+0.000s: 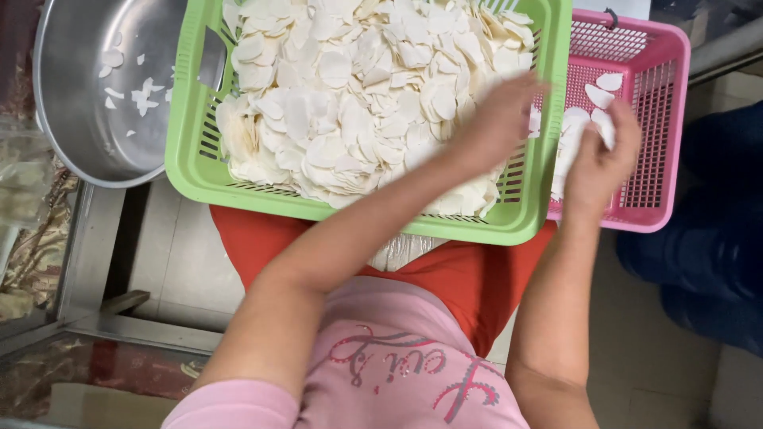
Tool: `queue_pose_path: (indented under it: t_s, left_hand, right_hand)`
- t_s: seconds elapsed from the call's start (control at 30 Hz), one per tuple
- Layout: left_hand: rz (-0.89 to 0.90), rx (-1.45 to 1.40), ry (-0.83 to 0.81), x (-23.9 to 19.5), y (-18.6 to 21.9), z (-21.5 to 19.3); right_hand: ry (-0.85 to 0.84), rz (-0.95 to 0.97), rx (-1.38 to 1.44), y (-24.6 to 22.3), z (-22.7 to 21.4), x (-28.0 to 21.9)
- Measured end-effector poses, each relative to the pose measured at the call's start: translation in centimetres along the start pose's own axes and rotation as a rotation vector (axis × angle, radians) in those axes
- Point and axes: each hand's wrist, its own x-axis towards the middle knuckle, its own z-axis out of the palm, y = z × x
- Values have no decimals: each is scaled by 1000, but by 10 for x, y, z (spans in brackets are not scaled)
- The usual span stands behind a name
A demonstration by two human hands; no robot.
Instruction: The person sits with a green basket on their lap and sorts white vegetable slices by hand. They pick up slices, separate them, and place them into a pink basket to the right or a metal bowl to the left.
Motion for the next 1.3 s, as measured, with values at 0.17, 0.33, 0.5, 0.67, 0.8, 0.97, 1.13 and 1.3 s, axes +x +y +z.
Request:
queue_pose_path:
  t_s: [0.17, 0.33, 0.5, 0.67, 0.8, 0.97, 1.13, 1.3]
  left_hand:
    - [-162, 489, 198, -45, -39, -119]
    - [-217, 710, 62, -67, -49, -143]
    - [-25, 792, 79, -56, -61, -119]
    - [-63, 754, 70, -55, -59, -115]
    - [-205, 541, 90, -65, -42, -130]
    - [-245, 108, 250, -80, -40, -149]
    - [-499, -364, 233, -86, -32, -166]
    - [-519, -868, 325, -92, -43, -166]
  right_hand:
    - [-374, 45, 117, -61, 76, 7]
    - [-655, 82, -46, -81, 119, 11]
    - [-484, 124, 99, -61, 115, 6]
    - [-485, 245, 124, -55, 111, 0]
    - [-654, 160, -107, -75, 117, -5]
    - [-629, 307, 76, -80, 125, -12]
    - [-650, 391, 95, -83, 124, -10]
    - [-663, 228, -56, -72, 136, -17]
